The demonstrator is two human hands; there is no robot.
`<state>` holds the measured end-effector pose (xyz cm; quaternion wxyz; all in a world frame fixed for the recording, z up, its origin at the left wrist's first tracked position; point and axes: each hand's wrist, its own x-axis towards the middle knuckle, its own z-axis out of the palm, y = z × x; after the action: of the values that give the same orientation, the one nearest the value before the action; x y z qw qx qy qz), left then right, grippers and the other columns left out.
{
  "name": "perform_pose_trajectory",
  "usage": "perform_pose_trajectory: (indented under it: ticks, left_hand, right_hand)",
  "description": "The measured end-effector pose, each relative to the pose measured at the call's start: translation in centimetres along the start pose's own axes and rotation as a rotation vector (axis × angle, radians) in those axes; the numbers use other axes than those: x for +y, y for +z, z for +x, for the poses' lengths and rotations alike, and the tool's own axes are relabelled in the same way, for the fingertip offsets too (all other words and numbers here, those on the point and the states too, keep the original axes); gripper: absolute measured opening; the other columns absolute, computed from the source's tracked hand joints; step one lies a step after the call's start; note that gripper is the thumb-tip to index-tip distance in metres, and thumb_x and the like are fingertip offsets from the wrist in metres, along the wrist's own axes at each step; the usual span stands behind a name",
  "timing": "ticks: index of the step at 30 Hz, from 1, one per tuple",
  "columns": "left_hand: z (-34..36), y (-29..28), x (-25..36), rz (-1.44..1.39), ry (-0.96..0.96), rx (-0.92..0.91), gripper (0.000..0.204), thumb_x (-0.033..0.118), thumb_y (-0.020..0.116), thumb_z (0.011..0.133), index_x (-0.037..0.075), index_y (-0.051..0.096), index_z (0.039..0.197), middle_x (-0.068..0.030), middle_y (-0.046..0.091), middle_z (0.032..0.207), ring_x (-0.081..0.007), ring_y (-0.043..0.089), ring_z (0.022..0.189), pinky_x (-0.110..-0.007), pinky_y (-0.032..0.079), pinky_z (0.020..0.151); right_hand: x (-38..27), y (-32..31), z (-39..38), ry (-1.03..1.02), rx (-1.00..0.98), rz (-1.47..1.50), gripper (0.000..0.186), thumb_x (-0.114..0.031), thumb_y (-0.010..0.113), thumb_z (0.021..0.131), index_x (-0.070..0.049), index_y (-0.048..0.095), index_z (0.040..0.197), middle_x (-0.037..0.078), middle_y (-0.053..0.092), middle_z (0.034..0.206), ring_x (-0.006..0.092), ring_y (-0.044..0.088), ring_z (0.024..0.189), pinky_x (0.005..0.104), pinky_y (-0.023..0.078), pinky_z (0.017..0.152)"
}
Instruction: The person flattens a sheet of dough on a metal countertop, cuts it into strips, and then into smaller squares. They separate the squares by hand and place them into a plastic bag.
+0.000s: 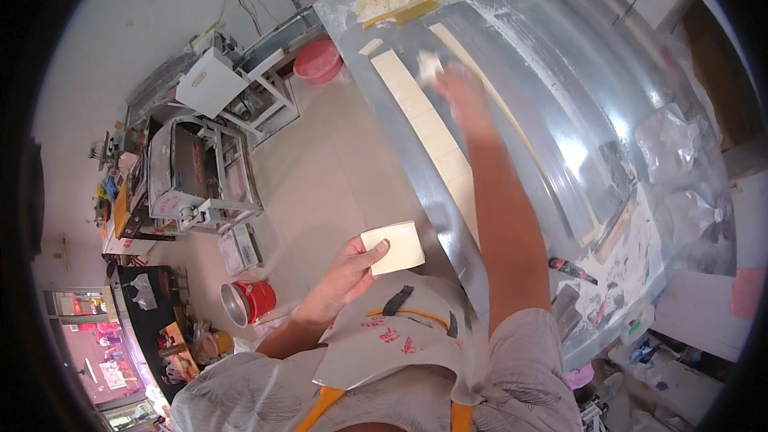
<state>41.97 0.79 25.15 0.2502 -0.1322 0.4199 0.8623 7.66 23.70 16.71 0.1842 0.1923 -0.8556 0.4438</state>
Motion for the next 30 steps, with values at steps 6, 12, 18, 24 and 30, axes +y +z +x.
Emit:
perform_pose_trajectory:
  ticks: [6,12,18,24,30]
  left_hand:
    - [1.0,-1.1,2.1,0.268,0.164,0.222,0.042,0.021,0.067,0.108,-0.003,0.060,0.141,-0.0084,0.071,0.131,-0.0156,0.066,0.119,-0.034,0.053,0.105]
    - [2.1,4.5,7.6,0.774,0.461,0.156,0.036,0.019,0.067,0.107,0.001,0.065,0.139,-0.0055,0.072,0.125,-0.0119,0.064,0.112,-0.030,0.051,0.100]
    - [1.2,7.0,7.6,0.750,0.595,-0.045,0.039,0.005,0.055,0.105,0.001,0.062,0.143,-0.0086,0.067,0.133,-0.0146,0.063,0.115,-0.031,0.052,0.100]
    - [0.0,8.6,5.6,0.747,0.650,-0.120,0.043,0.004,0.052,0.103,0.000,0.060,0.145,-0.0074,0.066,0.133,-0.0136,0.063,0.114,-0.030,0.051,0.099]
    - [-1.8,10.6,4.2,0.687,0.522,-0.080,0.043,0.006,0.056,0.103,0.000,0.060,0.145,-0.0051,0.066,0.130,-0.0112,0.062,0.110,-0.029,0.051,0.094]
  right_hand:
    - [-16.9,-3.7,7.0,0.290,0.014,0.748,0.037,-0.011,0.073,0.098,0.003,0.067,0.131,0.011,0.074,0.114,0.0177,0.071,0.103,0.0318,0.058,0.090]
    - [-25.4,-12.2,-9.9,-0.150,0.000,0.136,0.034,-0.001,0.079,0.086,-0.011,0.079,0.118,0.005,0.074,0.115,0.0249,0.067,0.104,0.0339,0.054,0.092]
    - [-26.9,-13.6,-13.7,-0.378,0.215,-0.047,0.042,0.005,0.080,0.075,-0.011,0.080,0.113,0.001,0.074,0.113,0.0237,0.061,0.106,0.0344,0.050,0.090]
    - [-26.8,-16.2,-15.5,-0.482,0.322,-0.043,0.042,0.003,0.081,0.070,-0.010,0.081,0.109,0.004,0.074,0.109,0.0241,0.062,0.101,0.0345,0.052,0.086]
    - [-26.6,-17.9,-17.2,-0.549,0.357,-0.056,0.038,-0.001,0.083,0.070,-0.008,0.080,0.107,0.005,0.075,0.108,0.0266,0.065,0.098,0.0354,0.056,0.082]
